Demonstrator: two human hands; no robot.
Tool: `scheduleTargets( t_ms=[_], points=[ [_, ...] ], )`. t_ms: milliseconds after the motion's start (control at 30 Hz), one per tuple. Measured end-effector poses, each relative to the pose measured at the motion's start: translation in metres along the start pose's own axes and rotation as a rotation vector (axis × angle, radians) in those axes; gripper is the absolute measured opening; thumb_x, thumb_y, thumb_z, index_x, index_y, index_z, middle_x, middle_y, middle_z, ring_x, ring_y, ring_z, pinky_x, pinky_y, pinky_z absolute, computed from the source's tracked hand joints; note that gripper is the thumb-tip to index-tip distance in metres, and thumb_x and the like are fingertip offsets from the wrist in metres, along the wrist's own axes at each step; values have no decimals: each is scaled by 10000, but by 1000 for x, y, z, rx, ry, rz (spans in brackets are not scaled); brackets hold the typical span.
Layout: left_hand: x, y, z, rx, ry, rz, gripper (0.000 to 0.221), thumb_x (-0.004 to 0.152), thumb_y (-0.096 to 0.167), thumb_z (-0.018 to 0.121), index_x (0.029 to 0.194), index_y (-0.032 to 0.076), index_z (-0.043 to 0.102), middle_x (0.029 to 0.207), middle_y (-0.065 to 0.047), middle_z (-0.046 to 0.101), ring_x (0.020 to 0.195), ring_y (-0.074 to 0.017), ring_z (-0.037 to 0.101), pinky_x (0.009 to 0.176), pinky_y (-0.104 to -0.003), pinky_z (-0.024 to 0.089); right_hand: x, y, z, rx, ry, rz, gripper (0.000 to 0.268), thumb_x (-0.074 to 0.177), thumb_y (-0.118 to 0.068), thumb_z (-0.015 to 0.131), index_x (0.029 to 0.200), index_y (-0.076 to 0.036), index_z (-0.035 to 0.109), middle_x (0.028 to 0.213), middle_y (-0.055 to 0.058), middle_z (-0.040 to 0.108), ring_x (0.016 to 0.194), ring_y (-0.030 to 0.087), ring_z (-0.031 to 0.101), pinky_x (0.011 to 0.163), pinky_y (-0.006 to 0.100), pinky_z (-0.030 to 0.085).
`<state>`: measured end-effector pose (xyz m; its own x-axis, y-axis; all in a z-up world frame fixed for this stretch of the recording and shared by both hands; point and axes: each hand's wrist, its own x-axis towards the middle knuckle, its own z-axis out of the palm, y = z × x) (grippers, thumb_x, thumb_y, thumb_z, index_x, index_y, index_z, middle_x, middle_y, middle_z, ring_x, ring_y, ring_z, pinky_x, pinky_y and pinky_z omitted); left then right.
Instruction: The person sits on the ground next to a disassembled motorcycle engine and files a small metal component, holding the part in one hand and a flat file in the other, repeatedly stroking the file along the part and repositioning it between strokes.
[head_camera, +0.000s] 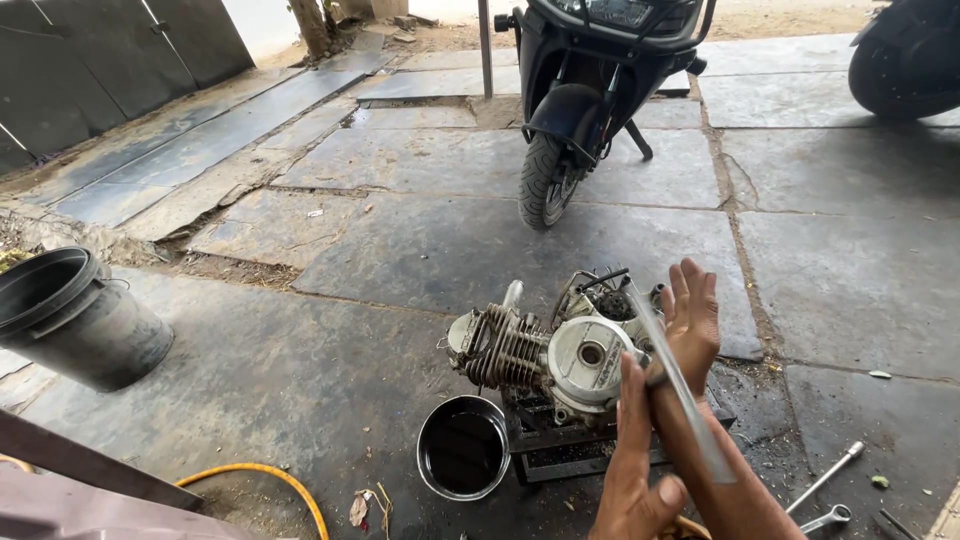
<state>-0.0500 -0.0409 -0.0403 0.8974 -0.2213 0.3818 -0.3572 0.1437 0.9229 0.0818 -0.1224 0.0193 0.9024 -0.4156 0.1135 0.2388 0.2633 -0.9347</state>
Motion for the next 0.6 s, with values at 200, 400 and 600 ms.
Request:
scheduleTargets(
  t_ms=[200,400,600],
  points=[
    [41,29,-21,-227,-90,112,1047,981,844,261,1679,134,-66,1819,-169,-12,1682,-369,-39,1317,-541,-38,-21,17,-10,6,-454,-279,705,1087,-536,180,1630,-87,195,1764,160,142,1664,324,85,1334,522,46],
    [72,24,-37,-424,1,-59,878,987,690,164,1676,175,-14,1768,-111,26,1618,-329,22,1272,-526,36,-97,27,-21,-117,-443,101,766,970,-546,187,1653,-229,47,1746,23,-25,1589,216,-33,1241,462,26],
    [104,-1,-48,-310,153,-91,904,908,685,99,1656,188,-4,1754,-41,-10,1589,-276,-16,1204,-565,49,-106,94,-69,-33,-518,45,726,993,-535,294,1590,-144,163,1709,96,125,1585,249,90,1248,467,86]
  ],
)
